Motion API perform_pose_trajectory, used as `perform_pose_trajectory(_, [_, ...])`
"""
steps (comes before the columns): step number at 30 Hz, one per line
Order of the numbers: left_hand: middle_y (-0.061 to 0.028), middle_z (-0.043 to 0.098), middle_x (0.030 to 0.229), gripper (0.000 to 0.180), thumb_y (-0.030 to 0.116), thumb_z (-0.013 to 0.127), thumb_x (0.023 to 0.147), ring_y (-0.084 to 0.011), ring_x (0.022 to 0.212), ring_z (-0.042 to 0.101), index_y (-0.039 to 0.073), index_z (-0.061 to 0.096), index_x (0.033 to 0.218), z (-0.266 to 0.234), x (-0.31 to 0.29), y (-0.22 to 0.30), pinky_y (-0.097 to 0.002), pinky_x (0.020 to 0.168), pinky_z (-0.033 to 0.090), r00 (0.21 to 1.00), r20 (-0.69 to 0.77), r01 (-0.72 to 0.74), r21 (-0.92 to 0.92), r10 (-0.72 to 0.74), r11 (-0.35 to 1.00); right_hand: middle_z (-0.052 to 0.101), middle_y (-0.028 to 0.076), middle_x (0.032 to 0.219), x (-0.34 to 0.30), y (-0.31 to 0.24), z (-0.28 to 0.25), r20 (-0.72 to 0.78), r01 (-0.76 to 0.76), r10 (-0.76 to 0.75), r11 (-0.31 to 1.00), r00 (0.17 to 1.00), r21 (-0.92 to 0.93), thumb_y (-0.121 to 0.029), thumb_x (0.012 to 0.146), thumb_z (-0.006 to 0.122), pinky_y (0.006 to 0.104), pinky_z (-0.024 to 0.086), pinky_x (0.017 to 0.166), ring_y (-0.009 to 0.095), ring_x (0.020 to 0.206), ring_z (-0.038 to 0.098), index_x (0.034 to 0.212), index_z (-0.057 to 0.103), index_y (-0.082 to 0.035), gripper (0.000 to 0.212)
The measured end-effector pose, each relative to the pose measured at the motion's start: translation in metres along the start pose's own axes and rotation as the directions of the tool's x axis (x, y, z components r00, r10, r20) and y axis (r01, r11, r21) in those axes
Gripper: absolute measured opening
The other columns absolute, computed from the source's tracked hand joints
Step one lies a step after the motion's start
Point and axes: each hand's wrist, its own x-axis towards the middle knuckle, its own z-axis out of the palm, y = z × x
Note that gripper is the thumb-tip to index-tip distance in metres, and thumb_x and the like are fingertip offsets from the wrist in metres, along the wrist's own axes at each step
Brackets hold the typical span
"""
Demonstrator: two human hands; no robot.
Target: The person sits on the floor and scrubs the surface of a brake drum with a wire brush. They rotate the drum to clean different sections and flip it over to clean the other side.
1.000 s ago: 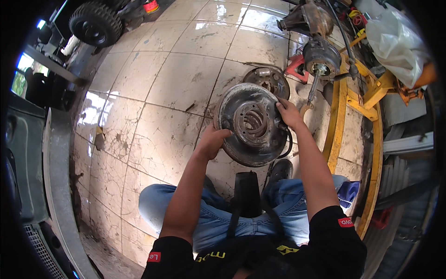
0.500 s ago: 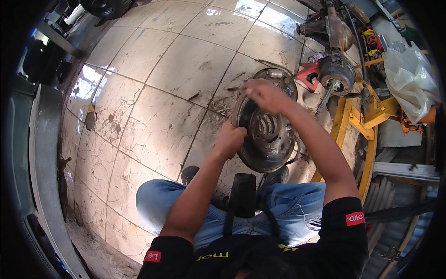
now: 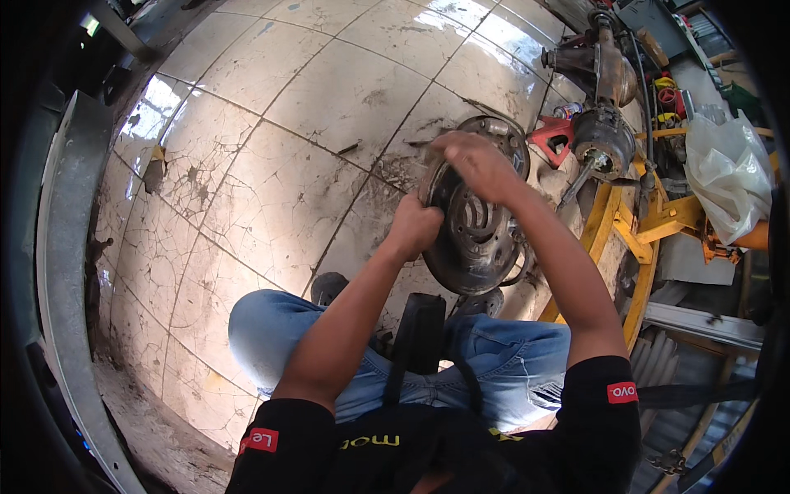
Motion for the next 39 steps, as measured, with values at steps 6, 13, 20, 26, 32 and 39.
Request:
perform_pose_trajectory(6, [-0.0120, 0.066, 0.088, 0.035, 0.004, 0.051, 0.073, -0.0197, 0.081, 0.062, -0.002, 0.063, 0.106, -0.004, 0.010, -0.011, -0.0349, 0.073, 0.049, 0.998, 0.001, -0.068, -0.070, 0.068, 0.995, 0.058, 0.017, 0.125, -0.017, -0.026, 0.028, 0.008, 0.116, -0.115, 0.993, 0.993, -0.020, -0.035, 0.102, 0.023, 0.0433, 0.029, 0.110, 0.033, 0.127, 0.046, 0.115, 0.062, -0.001, 0.054])
perform_pose_trajectory(13, [-0.0143, 0.066, 0.085, 0.036, 0.006, 0.051, 0.070, -0.0223, 0.075, 0.063, -0.002, 0.063, 0.103, -0.004, 0.010, -0.010, -0.0359, 0.071, 0.050, 0.991, -0.101, -0.084, 0.067, 0.091, 0.994, 0.058, 0.019, 0.125, -0.006, -0.025, 0.026, 0.030, 0.170, -0.168, 0.969, 0.985, -0.180, -0.036, 0.102, 0.027, 0.0427, 0.031, 0.109, 0.033, 0.125, 0.047, 0.119, 0.059, -0.001, 0.051])
perform_pose_trajectory(20, [-0.0124, 0.065, 0.084, 0.035, 0.006, 0.050, 0.072, -0.0212, 0.073, 0.061, -0.003, 0.062, 0.104, -0.003, 0.015, -0.008, -0.0355, 0.067, 0.049, 0.996, -0.063, -0.067, -0.016, 0.066, 0.998, 0.059, 0.019, 0.123, -0.015, -0.019, 0.027, -0.047, 0.160, -0.162, 0.986, 0.986, -0.048, -0.033, 0.101, 0.034, 0.0408, 0.040, 0.103, 0.035, 0.118, 0.054, 0.118, 0.059, 0.000, 0.045])
perform_pose_trajectory(26, [-0.0139, 0.065, 0.087, 0.036, 0.006, 0.050, 0.074, -0.0217, 0.074, 0.061, -0.004, 0.060, 0.107, 0.007, 0.005, 0.008, -0.0357, 0.067, 0.049, 0.996, -0.067, -0.062, 0.059, 0.066, 0.996, 0.061, 0.018, 0.118, -0.006, 0.009, 0.013, -0.152, -0.064, 0.047, 0.992, 0.987, -0.106, -0.028, 0.099, 0.040, 0.0432, 0.034, 0.107, 0.033, 0.120, 0.051, 0.111, 0.063, -0.003, 0.036])
perform_pose_trajectory(32, [-0.0132, 0.064, 0.084, 0.033, 0.007, 0.051, 0.072, -0.0203, 0.073, 0.060, -0.004, 0.062, 0.101, 0.005, 0.004, 0.013, -0.0345, 0.067, 0.048, 1.000, 0.008, 0.024, 0.084, -0.025, 0.996, 0.061, 0.019, 0.116, -0.002, 0.033, -0.007, -0.058, -0.347, 0.343, 0.933, 0.937, -0.093, -0.028, 0.098, 0.040, 0.0437, 0.036, 0.105, 0.034, 0.118, 0.052, 0.108, 0.063, -0.002, 0.036])
perform_pose_trajectory(39, [-0.0128, 0.064, 0.084, 0.035, 0.003, 0.050, 0.072, -0.0197, 0.073, 0.060, -0.002, 0.063, 0.104, 0.000, 0.018, -0.011, -0.0343, 0.067, 0.048, 0.997, -0.045, -0.060, 0.064, 0.063, 0.996, 0.063, 0.022, 0.108, 0.003, 0.006, -0.003, -0.094, 0.003, -0.011, 0.997, 0.996, -0.078, -0.026, 0.098, 0.040, 0.0443, 0.042, 0.097, 0.038, 0.105, 0.057, 0.104, 0.065, -0.001, 0.036])
